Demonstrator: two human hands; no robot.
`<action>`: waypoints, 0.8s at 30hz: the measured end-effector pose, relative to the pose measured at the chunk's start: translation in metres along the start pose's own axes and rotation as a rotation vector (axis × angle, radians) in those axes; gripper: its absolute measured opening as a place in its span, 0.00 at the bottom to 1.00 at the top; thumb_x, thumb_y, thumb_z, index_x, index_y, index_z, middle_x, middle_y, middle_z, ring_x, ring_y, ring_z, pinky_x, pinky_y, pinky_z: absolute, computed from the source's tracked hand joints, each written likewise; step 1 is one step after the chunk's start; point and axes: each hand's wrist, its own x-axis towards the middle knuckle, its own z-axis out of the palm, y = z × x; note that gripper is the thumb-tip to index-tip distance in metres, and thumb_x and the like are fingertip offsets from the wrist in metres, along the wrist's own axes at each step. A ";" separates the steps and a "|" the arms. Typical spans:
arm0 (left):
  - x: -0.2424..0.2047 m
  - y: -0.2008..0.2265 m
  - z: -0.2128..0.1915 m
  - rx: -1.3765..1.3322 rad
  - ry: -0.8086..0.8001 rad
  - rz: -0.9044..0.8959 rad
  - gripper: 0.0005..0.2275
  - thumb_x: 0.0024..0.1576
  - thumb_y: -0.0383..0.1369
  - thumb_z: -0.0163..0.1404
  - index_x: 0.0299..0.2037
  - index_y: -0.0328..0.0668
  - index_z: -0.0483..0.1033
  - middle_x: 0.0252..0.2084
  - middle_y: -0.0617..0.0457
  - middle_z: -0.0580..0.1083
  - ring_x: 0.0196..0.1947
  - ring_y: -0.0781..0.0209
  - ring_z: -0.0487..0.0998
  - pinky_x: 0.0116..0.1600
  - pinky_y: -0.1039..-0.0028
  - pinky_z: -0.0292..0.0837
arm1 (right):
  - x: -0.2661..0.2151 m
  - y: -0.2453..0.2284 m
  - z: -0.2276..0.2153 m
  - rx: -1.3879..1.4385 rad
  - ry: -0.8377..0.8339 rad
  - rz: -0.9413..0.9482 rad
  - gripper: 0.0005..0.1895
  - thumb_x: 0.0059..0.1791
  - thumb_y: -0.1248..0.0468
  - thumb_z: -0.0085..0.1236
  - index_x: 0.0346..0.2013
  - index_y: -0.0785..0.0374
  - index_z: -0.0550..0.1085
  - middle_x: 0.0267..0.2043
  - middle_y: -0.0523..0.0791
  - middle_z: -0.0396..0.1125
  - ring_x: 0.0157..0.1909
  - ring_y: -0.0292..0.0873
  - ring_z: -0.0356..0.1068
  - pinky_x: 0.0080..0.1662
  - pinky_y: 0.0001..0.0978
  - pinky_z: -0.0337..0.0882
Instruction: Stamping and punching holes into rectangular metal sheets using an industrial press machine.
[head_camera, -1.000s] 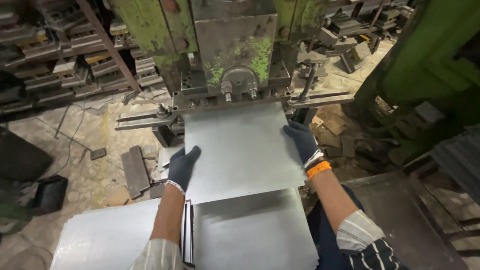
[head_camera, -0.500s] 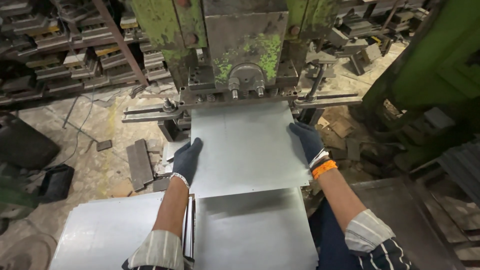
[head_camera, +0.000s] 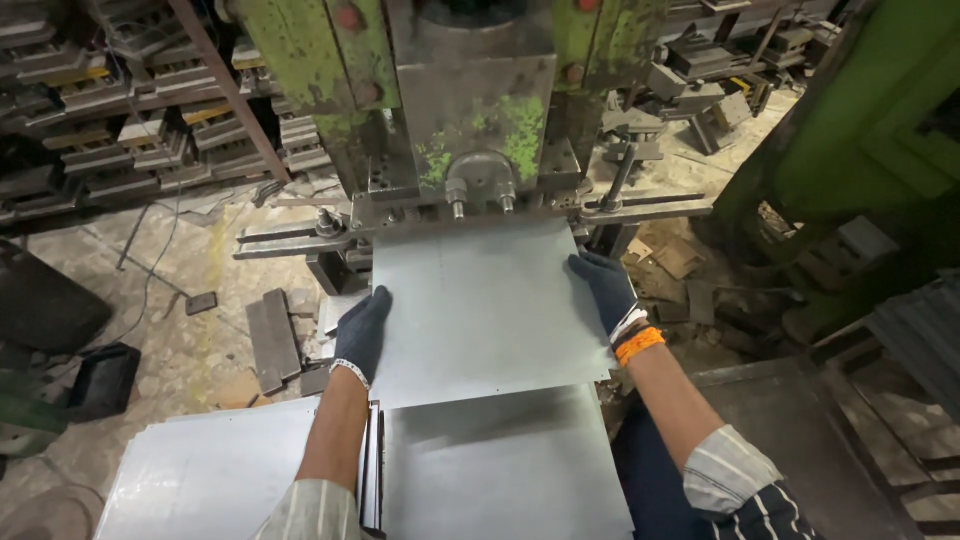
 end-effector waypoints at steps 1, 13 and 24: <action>0.004 -0.003 0.000 0.068 -0.017 -0.017 0.28 0.60 0.55 0.51 0.62 0.43 0.74 0.65 0.47 0.71 0.70 0.52 0.65 0.76 0.64 0.54 | 0.004 0.000 -0.001 -0.010 -0.010 0.000 0.13 0.40 0.64 0.75 0.38 0.56 0.82 0.37 0.47 0.77 0.38 0.42 0.78 0.45 0.33 0.78; 0.094 -0.095 0.005 -0.601 -0.269 -0.035 0.23 0.68 0.40 0.38 0.70 0.38 0.64 0.71 0.52 0.66 0.73 0.61 0.62 0.77 0.73 0.54 | -0.006 -0.003 0.001 -0.135 -0.038 -0.102 0.20 0.43 0.59 0.74 0.48 0.57 0.80 0.46 0.48 0.74 0.47 0.44 0.74 0.53 0.37 0.74; -0.101 -0.128 -0.026 -0.291 -0.070 -0.163 0.29 0.53 0.41 0.64 0.61 0.32 0.73 0.65 0.35 0.70 0.67 0.47 0.69 0.72 0.55 0.61 | -0.177 0.018 -0.021 -0.307 -0.011 0.108 0.37 0.44 0.59 0.71 0.66 0.60 0.69 0.68 0.56 0.62 0.67 0.55 0.63 0.65 0.48 0.65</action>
